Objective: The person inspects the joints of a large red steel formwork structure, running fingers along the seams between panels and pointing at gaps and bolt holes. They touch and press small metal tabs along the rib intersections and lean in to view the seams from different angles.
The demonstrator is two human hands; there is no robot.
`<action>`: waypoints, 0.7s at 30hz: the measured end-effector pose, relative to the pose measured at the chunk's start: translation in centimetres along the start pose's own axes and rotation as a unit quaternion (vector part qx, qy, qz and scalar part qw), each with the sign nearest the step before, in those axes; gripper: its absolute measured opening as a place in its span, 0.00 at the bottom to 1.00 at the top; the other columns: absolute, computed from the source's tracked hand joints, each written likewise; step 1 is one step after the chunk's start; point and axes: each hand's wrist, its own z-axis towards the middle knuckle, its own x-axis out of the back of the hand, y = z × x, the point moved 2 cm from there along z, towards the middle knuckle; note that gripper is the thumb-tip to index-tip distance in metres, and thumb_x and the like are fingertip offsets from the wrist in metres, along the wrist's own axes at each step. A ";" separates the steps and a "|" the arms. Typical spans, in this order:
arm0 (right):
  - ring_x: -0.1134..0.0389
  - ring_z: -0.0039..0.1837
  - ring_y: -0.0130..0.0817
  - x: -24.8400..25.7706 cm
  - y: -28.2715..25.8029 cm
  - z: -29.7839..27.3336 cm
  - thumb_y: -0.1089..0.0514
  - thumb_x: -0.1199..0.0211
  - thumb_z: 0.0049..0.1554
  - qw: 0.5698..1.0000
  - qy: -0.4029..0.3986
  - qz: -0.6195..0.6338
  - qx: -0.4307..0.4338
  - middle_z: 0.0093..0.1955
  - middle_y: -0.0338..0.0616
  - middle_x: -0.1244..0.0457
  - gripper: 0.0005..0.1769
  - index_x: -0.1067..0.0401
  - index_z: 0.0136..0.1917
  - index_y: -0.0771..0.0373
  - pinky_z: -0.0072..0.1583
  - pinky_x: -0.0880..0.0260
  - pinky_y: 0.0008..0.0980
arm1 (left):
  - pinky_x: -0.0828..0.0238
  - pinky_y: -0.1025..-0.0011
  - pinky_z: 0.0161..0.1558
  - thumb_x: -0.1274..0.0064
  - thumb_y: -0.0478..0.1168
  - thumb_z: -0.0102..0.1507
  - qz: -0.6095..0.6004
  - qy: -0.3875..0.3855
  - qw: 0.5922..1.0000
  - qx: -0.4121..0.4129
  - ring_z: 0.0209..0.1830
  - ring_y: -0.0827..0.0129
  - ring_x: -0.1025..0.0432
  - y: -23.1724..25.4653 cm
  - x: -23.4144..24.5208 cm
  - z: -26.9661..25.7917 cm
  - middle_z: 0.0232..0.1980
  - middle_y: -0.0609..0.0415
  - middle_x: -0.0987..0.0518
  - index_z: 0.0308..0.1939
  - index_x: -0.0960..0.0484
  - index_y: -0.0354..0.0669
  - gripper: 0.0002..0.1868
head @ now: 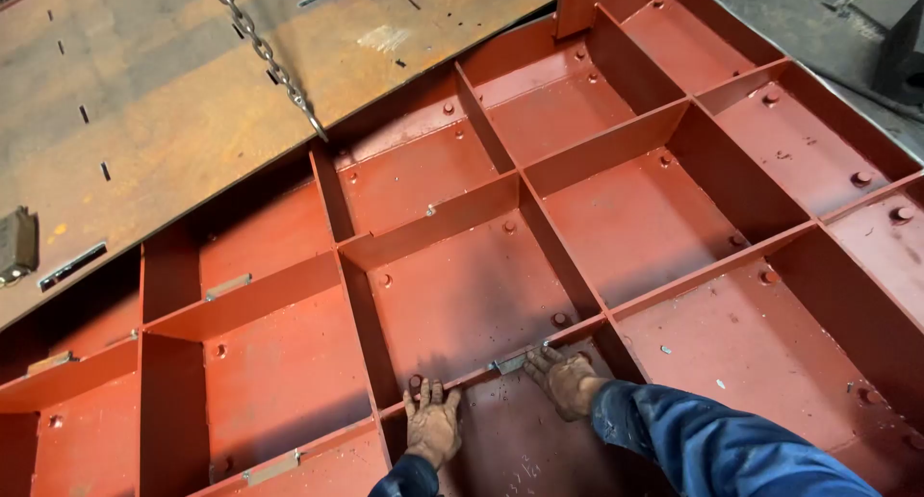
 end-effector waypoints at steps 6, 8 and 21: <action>0.77 0.88 0.48 1.0 -0.3 -0.7 0.52 0.51 0.64 1.000 -0.025 0.004 -0.006 0.89 0.43 0.78 0.48 0.77 0.86 0.55 0.81 0.60 0.58 | 0.81 0.39 0.78 0.52 0.46 0.67 0.048 -0.101 0.994 0.019 0.87 0.51 0.68 1.8 4.2 -3.5 0.86 0.42 0.64 0.78 0.45 0.54 0.35; 0.77 0.88 0.48 0.8 -0.5 -0.6 0.51 0.52 0.64 1.000 -0.031 0.001 -0.004 0.89 0.43 0.78 0.48 0.77 0.86 0.55 0.81 0.60 0.59 | 0.80 0.39 0.79 0.51 0.46 0.67 0.028 -0.093 0.995 0.022 0.86 0.52 0.67 1.7 4.1 -3.6 0.86 0.43 0.63 0.80 0.49 0.55 0.39; 0.76 0.88 0.50 0.8 -0.4 -0.9 0.46 0.46 0.63 1.000 -0.018 -0.013 -0.003 0.89 0.47 0.78 0.53 0.77 0.86 0.55 0.82 0.63 0.56 | 0.75 0.38 0.78 0.47 0.48 0.65 -0.003 -0.051 0.998 0.022 0.85 0.53 0.62 1.7 3.7 -3.1 0.84 0.43 0.58 0.82 0.58 0.57 0.47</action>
